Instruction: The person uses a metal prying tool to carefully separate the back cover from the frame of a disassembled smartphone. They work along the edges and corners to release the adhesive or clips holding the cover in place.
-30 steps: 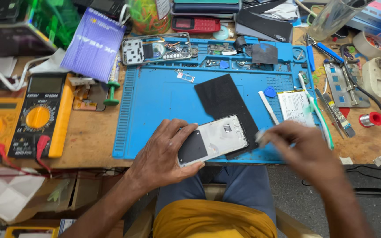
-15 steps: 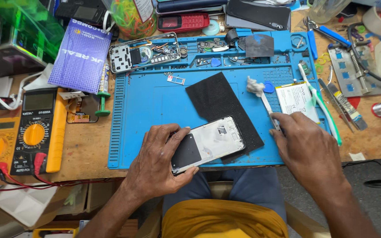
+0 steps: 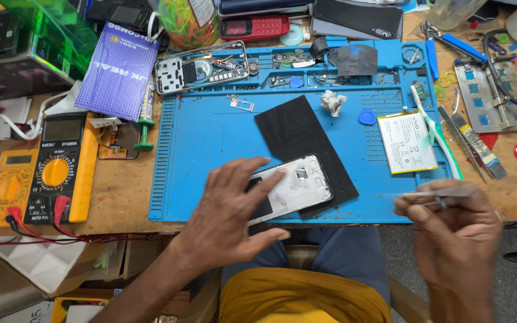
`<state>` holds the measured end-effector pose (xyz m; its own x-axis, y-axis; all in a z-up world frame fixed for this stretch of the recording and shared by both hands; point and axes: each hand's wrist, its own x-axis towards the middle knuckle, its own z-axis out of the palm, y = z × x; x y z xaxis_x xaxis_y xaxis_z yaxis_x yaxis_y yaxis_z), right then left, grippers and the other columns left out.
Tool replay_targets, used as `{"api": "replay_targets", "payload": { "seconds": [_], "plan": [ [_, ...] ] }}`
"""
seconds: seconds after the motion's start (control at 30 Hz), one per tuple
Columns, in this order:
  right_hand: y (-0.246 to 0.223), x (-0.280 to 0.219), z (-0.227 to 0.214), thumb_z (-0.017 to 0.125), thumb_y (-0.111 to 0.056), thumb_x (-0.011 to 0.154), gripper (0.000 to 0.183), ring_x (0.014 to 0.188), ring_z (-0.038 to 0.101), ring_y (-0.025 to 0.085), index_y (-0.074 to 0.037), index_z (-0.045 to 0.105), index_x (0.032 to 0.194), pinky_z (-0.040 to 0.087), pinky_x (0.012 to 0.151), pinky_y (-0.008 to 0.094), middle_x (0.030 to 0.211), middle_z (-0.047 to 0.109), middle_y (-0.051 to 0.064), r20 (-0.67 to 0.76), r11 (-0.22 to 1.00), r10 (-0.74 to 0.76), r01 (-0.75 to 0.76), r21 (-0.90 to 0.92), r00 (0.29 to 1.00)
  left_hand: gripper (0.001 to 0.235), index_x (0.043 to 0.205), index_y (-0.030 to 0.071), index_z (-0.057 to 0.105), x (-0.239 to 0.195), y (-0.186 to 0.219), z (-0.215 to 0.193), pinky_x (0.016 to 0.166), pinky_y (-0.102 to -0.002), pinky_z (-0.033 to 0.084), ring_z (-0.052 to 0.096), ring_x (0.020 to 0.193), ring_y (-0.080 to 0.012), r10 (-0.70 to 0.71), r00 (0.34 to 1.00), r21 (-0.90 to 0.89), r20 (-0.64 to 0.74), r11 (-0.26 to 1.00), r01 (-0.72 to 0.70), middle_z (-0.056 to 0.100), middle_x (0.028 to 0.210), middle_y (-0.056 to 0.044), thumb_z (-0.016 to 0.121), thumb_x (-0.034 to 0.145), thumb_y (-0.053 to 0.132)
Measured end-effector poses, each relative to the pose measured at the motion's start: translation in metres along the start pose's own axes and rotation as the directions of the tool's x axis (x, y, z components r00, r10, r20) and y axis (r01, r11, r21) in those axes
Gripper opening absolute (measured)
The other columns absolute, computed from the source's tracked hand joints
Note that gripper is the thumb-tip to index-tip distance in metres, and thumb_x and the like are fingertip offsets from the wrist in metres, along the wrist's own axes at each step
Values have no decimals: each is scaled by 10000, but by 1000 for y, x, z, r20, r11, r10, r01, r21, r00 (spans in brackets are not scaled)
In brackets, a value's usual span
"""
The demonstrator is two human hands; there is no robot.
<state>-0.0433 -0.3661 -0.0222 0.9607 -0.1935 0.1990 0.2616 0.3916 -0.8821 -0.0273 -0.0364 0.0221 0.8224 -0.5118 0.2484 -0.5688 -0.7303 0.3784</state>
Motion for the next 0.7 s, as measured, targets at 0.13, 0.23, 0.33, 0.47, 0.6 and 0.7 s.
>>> {"api": "replay_targets", "payload": {
  "seconds": [0.13,0.23,0.33,0.47,0.6,0.7],
  "plan": [
    [12,-10,19,684,103,980,159,984,775,248,-14,645,1079,671,979,433,966,715,166,67,996,-85,87,-21,994,761,1470,143,552,17,9,12,1077,-540,353,414,1333,-401,17,997,-19,74,1000,-15,443,1470,-223,740,853,548],
    [14,-21,29,660,59,1003,140,962,783,261,61,679,1142,627,898,376,1039,733,227,-7,816,-120,94,-570,993,704,1450,184,563,25,11,18,1042,-543,359,422,1307,-407,44,996,-3,71,999,-44,448,1457,-232,725,855,524],
    [15,-31,33,646,22,995,246,1083,761,246,38,676,1238,644,938,324,1130,740,218,44,759,-124,124,-640,991,632,1427,214,589,29,12,16,1028,-526,384,447,1272,-386,24,993,-12,113,1000,-23,458,1458,-215,721,862,466],
    [18,-32,35,734,8,946,271,971,768,198,14,707,1216,631,806,268,1093,762,176,124,635,-164,201,-745,979,543,1373,186,637,31,19,11,947,-512,410,471,1209,-384,43,994,89,98,995,-52,471,1430,-225,726,863,350],
    [17,-32,42,764,-5,914,232,827,735,131,-25,731,1143,560,659,224,1054,772,133,189,583,-174,256,-771,966,534,1340,136,645,34,28,10,868,-502,407,483,1117,-369,28,992,109,126,993,-42,490,1360,-258,733,857,345],
    [15,-34,47,758,-7,903,221,823,732,119,-39,732,1120,551,612,216,1048,766,121,209,545,-178,274,-793,961,525,1309,124,653,37,32,9,869,-505,402,485,1096,-365,37,991,142,125,988,-55,510,1314,-259,738,836,334]
  ]
}}
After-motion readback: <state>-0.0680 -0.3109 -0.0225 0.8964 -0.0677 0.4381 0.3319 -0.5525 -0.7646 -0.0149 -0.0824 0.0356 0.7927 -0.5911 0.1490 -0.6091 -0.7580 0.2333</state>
